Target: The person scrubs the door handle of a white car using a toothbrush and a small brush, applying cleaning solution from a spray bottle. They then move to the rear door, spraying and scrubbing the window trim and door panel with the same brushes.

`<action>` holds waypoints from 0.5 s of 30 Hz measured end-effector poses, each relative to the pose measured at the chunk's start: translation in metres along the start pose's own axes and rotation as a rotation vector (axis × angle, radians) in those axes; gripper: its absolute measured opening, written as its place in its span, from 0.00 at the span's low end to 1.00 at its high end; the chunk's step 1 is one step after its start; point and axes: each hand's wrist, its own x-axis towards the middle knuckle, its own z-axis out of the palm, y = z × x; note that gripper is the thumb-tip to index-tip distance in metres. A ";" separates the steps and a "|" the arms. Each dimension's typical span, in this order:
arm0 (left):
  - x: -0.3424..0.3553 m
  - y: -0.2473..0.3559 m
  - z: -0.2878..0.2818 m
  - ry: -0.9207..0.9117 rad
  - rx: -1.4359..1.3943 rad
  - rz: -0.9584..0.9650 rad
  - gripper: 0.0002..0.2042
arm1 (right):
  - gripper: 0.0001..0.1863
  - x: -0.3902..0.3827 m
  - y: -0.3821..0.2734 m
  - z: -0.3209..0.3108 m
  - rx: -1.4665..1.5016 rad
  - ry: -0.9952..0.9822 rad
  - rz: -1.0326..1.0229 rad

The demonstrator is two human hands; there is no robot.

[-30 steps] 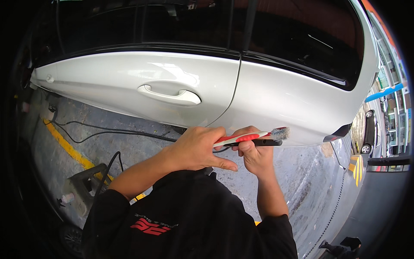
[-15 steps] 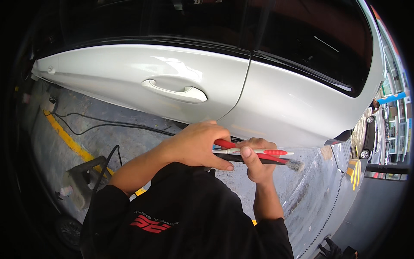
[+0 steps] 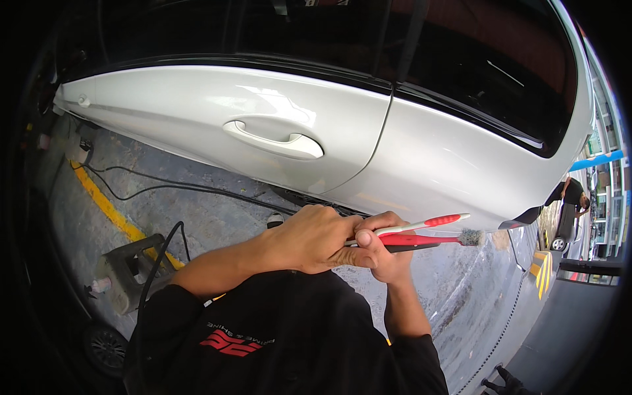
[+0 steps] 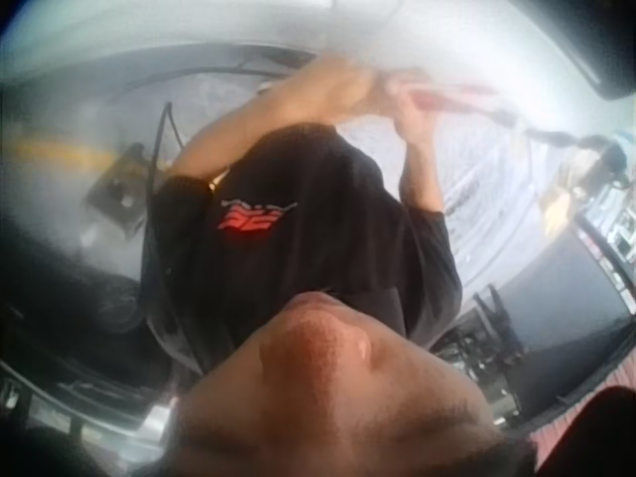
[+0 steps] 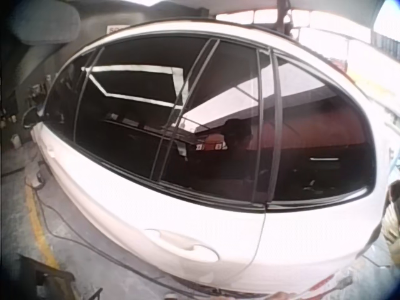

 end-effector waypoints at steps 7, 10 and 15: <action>-0.007 -0.012 -0.013 0.191 -0.081 -0.027 0.40 | 0.09 0.023 -0.014 -0.006 -0.234 -0.174 -0.072; -0.014 -0.027 -0.017 0.257 -0.244 -0.100 0.34 | 0.09 0.032 -0.022 -0.004 -0.354 -0.138 -0.053; -0.057 -0.127 0.006 0.915 -1.073 -0.451 0.16 | 0.11 0.056 -0.022 -0.007 -0.519 0.086 -0.211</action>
